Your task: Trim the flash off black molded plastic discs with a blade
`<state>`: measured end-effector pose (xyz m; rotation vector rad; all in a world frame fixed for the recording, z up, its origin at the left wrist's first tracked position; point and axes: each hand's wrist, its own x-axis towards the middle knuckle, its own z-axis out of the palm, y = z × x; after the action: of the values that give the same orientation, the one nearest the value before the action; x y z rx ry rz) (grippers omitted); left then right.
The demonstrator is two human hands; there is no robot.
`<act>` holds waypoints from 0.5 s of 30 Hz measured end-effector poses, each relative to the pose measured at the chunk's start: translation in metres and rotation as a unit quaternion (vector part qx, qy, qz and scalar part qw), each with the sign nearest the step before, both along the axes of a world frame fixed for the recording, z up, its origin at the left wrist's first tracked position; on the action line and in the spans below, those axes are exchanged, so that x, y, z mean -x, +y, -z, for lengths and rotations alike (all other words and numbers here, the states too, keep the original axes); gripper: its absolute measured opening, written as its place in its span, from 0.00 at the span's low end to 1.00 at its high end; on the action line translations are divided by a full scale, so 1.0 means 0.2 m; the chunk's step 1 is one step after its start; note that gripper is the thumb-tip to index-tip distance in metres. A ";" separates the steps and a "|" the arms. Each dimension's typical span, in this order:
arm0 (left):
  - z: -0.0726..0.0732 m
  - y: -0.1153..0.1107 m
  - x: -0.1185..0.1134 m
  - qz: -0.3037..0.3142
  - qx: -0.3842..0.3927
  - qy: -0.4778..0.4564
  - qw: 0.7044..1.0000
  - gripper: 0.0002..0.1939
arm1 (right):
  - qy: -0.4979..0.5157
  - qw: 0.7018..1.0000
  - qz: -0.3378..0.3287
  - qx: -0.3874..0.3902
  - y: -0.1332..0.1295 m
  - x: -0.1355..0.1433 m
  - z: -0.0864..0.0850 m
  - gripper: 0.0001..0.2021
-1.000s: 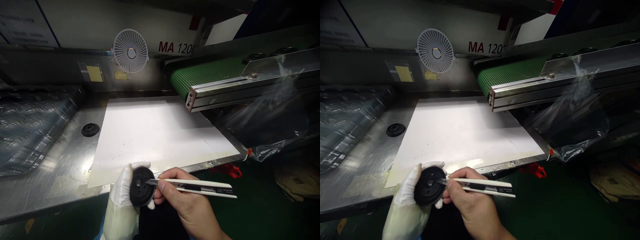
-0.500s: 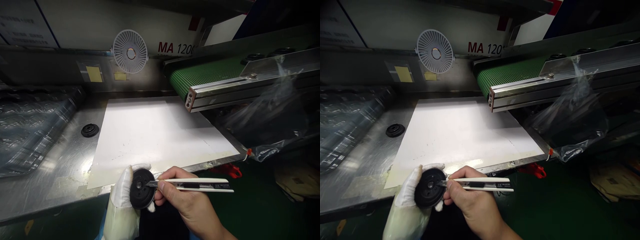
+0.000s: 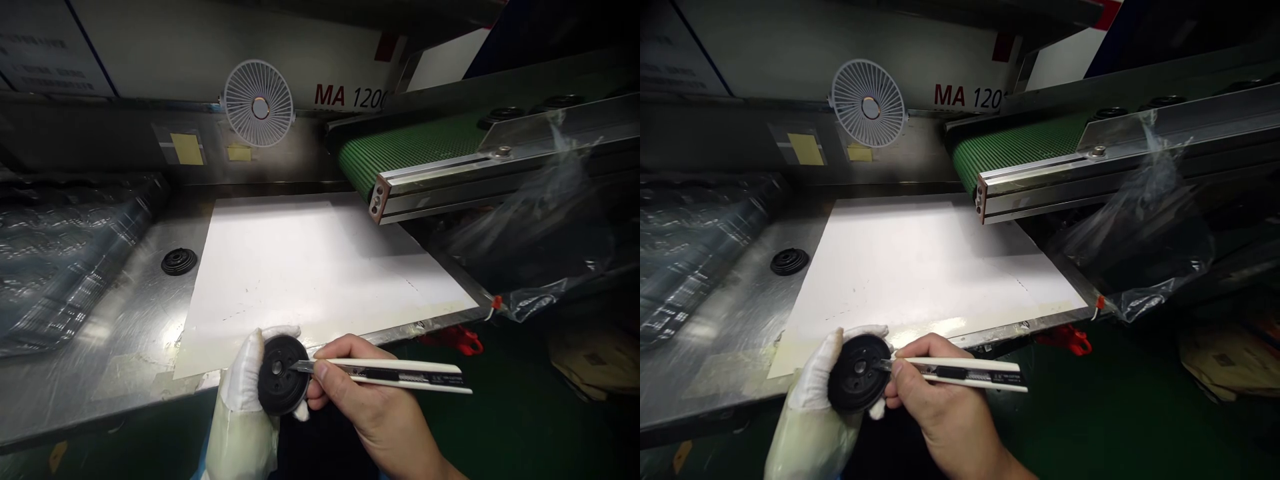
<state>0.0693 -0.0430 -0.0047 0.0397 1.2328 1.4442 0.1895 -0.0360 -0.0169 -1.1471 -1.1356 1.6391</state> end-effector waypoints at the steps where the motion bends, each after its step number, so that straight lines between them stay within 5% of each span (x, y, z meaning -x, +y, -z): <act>1: 0.00 0.00 0.00 0.001 0.000 0.004 1.000 0.15 | -0.003 1.000 -0.006 0.000 0.00 0.00 0.00 0.11; 15: 0.04 -0.01 0.01 0.042 -0.024 -0.011 0.999 0.17 | -0.011 0.999 -0.031 0.010 0.01 -0.02 0.01 0.10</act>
<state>0.0677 -0.0456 -0.0127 0.1075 1.1655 1.3990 0.1931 -0.0345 -0.0191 -1.1556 -1.1806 1.6927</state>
